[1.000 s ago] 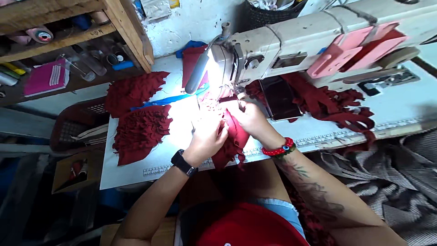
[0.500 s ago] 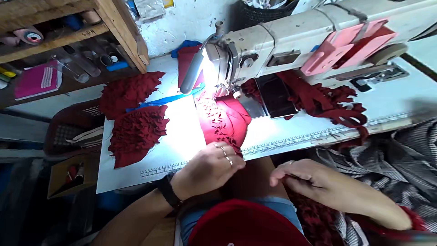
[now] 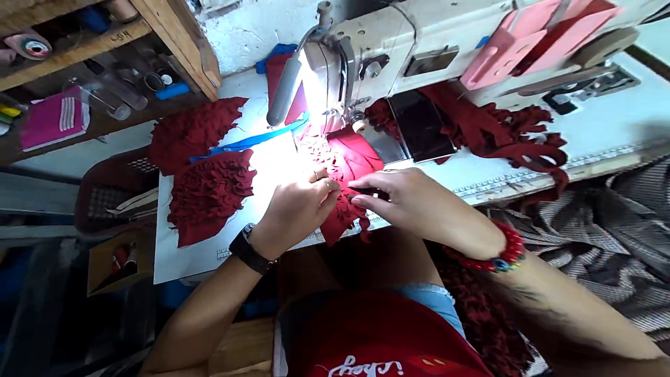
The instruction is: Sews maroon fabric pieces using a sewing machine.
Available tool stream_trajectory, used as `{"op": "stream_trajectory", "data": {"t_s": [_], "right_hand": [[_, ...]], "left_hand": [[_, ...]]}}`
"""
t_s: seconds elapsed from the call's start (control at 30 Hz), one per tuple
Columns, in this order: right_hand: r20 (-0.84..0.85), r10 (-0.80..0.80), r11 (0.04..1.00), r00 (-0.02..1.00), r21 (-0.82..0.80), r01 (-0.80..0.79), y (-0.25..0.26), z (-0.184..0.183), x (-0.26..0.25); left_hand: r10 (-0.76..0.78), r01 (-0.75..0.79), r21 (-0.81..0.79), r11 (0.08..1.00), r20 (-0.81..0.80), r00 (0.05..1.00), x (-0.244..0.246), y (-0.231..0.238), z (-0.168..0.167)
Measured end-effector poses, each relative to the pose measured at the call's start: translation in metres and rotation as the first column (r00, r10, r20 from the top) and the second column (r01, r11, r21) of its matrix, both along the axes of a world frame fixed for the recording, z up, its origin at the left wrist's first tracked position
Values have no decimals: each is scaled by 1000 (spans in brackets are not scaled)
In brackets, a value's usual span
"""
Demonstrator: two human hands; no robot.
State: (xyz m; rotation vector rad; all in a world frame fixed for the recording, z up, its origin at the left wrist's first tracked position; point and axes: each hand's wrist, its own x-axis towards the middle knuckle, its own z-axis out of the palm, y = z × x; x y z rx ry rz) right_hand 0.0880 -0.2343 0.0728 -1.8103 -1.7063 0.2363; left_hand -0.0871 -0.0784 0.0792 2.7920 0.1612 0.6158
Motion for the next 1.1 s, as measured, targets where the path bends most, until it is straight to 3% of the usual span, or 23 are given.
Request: {"op": "stream_trajectory", "data": {"t_s": [0.33, 0.47, 0.6, 0.7, 0.9, 1.1], "right_hand": [[-21, 26, 1000, 999, -11, -26, 24, -8, -8], [30, 1, 1000, 1000, -16, -1, 34, -14, 1], [177, -123, 973, 977, -171, 154, 67, -24, 28], [194, -210, 965, 958, -119, 235, 99, -43, 47], [10, -317, 938, 948, -145, 315, 117, -51, 53], [-37, -305, 942, 952, -156, 296, 114, -50, 55]], "left_hand": [[39, -41, 111, 993, 23, 999, 3, -3, -5], [78, -78, 16, 997, 9, 997, 10, 4, -7], [200, -212, -125, 969, -103, 974, 35, 48, -30], [303, -330, -168, 929, -168, 938, 63, 76, -48], [419, -453, -169, 875, -200, 886, 84, 79, -58], [474, -513, -181, 839, -220, 852, 84, 77, -57]]}}
